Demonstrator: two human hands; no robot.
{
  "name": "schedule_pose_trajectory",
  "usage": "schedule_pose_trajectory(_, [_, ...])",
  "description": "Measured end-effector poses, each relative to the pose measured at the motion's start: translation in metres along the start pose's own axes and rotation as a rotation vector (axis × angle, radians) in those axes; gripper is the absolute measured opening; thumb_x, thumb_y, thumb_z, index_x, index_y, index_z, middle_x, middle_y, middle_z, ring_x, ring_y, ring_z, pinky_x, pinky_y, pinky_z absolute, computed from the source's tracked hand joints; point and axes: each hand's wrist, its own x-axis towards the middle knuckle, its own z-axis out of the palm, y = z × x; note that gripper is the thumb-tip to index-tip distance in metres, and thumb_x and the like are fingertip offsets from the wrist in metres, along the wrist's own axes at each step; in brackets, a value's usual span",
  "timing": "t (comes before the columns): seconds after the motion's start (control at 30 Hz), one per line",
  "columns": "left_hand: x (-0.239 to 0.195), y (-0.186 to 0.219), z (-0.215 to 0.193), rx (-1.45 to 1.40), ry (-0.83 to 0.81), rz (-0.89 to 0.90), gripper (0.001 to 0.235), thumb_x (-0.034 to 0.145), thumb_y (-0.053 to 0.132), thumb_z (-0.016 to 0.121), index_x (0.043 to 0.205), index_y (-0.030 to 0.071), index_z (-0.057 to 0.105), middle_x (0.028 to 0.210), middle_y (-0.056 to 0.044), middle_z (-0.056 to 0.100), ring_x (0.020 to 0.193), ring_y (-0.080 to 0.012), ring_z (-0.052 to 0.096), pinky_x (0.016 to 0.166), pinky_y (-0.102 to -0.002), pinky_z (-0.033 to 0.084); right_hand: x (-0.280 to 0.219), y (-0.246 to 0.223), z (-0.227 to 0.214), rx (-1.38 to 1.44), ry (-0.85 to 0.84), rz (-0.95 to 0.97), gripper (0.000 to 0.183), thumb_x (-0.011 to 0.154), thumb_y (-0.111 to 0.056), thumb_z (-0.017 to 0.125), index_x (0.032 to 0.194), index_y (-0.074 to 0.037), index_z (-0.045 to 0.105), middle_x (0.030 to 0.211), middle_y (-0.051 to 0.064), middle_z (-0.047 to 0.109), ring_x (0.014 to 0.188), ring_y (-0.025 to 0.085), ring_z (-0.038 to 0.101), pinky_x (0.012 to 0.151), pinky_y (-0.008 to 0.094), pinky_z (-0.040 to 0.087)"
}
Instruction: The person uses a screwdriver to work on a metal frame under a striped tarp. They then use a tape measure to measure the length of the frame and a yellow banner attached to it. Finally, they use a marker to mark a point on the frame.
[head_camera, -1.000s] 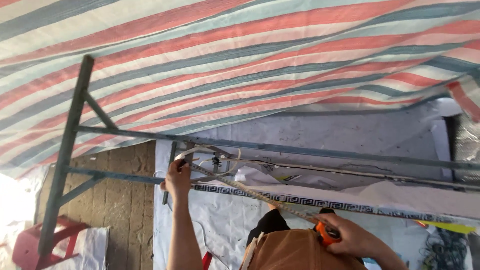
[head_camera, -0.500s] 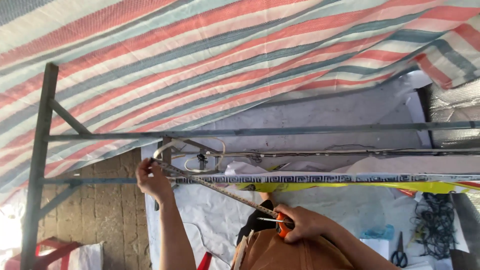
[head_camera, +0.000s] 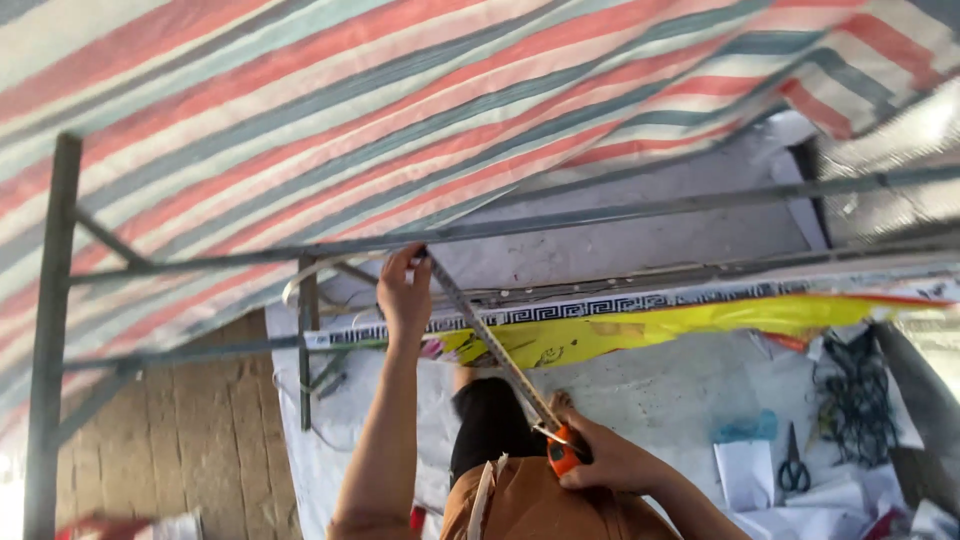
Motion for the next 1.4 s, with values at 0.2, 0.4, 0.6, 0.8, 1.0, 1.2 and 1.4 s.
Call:
schedule_pose_trajectory(0.2, [0.092, -0.006, 0.044, 0.318, -0.276, 0.171, 0.027, 0.090, 0.018, 0.068, 0.116, 0.016, 0.075, 0.112, -0.001, 0.074, 0.102, -0.0248, 0.064, 0.087, -0.041, 0.052, 0.049, -0.042, 0.030, 0.038, 0.048, -0.145, 0.048, 0.074, -0.028, 0.076, 0.114, -0.010, 0.056, 0.093, 0.004, 0.068, 0.082, 0.018, 0.059, 0.081, 0.031, 0.048])
schedule_pose_trajectory(0.4, [0.126, -0.035, 0.036, 0.439, -0.624, 0.094, 0.031, 0.093, 0.025, 0.064, 0.123, 0.018, 0.069, 0.095, 0.000, 0.077, 0.081, -0.0231, 0.072, 0.073, -0.039, 0.054, 0.099, -0.087, 0.083, 0.132, 0.050, -0.033, 0.048, 0.080, -0.038, 0.079, 0.111, -0.012, 0.053, 0.089, 0.001, 0.061, 0.078, 0.014, 0.054, 0.076, 0.026, 0.045])
schedule_pose_trajectory(0.6, [0.123, -0.038, 0.022, 0.414, -0.835, 0.106, 0.031, 0.093, 0.035, 0.067, 0.123, 0.028, 0.064, 0.099, 0.006, 0.076, 0.089, -0.0217, 0.072, 0.074, -0.039, 0.052, 0.153, -0.074, 0.117, 0.448, 0.214, -0.183, 0.051, 0.078, -0.013, 0.080, 0.121, -0.008, 0.053, 0.096, 0.007, 0.062, 0.082, 0.017, 0.057, 0.077, 0.029, 0.048])
schedule_pose_trajectory(0.8, [0.128, -0.020, 0.014, 0.449, -0.942, 0.093, 0.028, 0.090, 0.036, 0.070, 0.116, 0.025, 0.068, 0.094, 0.004, 0.078, 0.084, -0.0209, 0.073, 0.075, -0.038, 0.052, 0.166, -0.102, 0.112, 0.749, 0.497, -0.084, 0.074, 0.078, -0.005, 0.074, 0.144, -0.005, 0.041, 0.099, 0.019, 0.072, 0.075, 0.022, 0.059, 0.064, 0.032, 0.046])
schedule_pose_trajectory(1.0, [0.128, -0.023, 0.011, 0.404, -0.910, 0.114, 0.025, 0.089, 0.032, 0.071, 0.111, 0.021, 0.070, 0.091, 0.000, 0.077, 0.082, -0.0239, 0.072, 0.075, -0.038, 0.054, 0.155, -0.120, 0.113, 0.846, 0.555, -0.039, 0.074, 0.075, 0.001, 0.070, 0.144, -0.010, 0.043, 0.122, 0.019, 0.073, 0.091, 0.024, 0.063, 0.072, 0.033, 0.048])
schedule_pose_trajectory(1.2, [0.127, -0.028, 0.012, 0.396, -0.922, 0.186, 0.028, 0.091, 0.031, 0.070, 0.118, 0.021, 0.070, 0.094, 0.000, 0.079, 0.079, -0.0248, 0.072, 0.074, -0.039, 0.054, 0.152, -0.119, 0.113, 0.810, 0.618, -0.117, 0.089, 0.079, -0.003, 0.068, 0.157, -0.021, 0.030, 0.106, 0.018, 0.072, 0.067, 0.022, 0.057, 0.059, 0.031, 0.045])
schedule_pose_trajectory(1.4, [0.129, -0.047, 0.019, 0.401, -0.954, 0.173, 0.028, 0.094, 0.037, 0.068, 0.120, 0.026, 0.070, 0.101, -0.003, 0.078, 0.091, -0.0297, 0.073, 0.083, -0.044, 0.057, 0.165, -0.100, 0.112, 0.604, 0.649, -0.299, 0.075, 0.083, -0.007, 0.071, 0.154, -0.013, 0.046, 0.086, 0.012, 0.075, 0.057, 0.017, 0.065, 0.054, 0.027, 0.050])
